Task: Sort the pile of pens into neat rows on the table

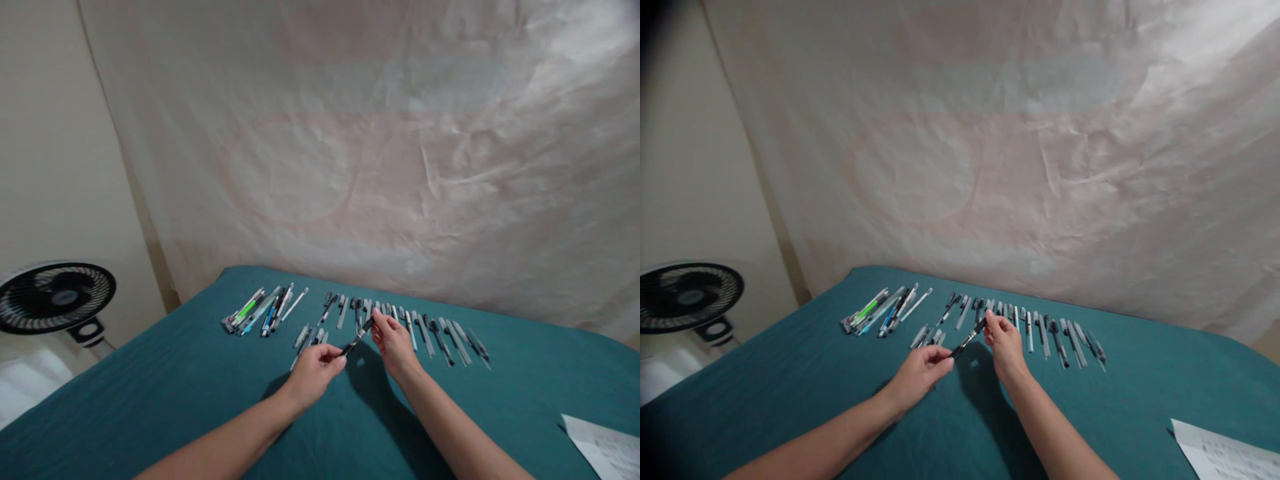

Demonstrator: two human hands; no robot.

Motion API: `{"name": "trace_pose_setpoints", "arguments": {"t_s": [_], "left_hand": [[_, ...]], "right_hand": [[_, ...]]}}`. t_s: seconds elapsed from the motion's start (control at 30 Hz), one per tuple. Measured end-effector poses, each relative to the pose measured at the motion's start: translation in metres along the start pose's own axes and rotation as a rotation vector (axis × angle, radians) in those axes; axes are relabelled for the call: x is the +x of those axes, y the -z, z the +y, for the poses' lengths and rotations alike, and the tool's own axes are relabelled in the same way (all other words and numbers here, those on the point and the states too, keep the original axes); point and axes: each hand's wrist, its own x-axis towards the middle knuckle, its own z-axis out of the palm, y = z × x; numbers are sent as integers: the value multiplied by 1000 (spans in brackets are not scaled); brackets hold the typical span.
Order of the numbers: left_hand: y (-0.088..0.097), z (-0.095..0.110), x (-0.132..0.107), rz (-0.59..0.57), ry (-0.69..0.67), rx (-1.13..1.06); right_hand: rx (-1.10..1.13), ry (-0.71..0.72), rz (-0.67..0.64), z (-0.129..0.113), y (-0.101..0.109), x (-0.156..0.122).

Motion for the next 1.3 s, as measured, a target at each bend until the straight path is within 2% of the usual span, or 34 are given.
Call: {"name": "trace_pose_setpoints", "arguments": {"t_s": [0.13, 0.4, 0.57, 0.83, 1.13, 1.3], "left_hand": [[-5, -4, -4, -34, 127, -108], [-9, -5, -7, -108, 236, -366], [-16, -2, -13, -128, 252, -437], [-19, -11, -14, -110, 227, -410], [-22, -11, -17, -124, 274, -499], [-23, -12, -16, -126, 252, -490]], "right_hand": [[4, -26, -40, 3, 4, 4], [86, -161, -184, 1, 10, 6], [87, -198, -224, -3, 8, 4], [44, -203, -128, 3, 10, 8], [119, -257, -275, -6, 13, 8], [30, -236, -202, 1, 12, 9]]}}
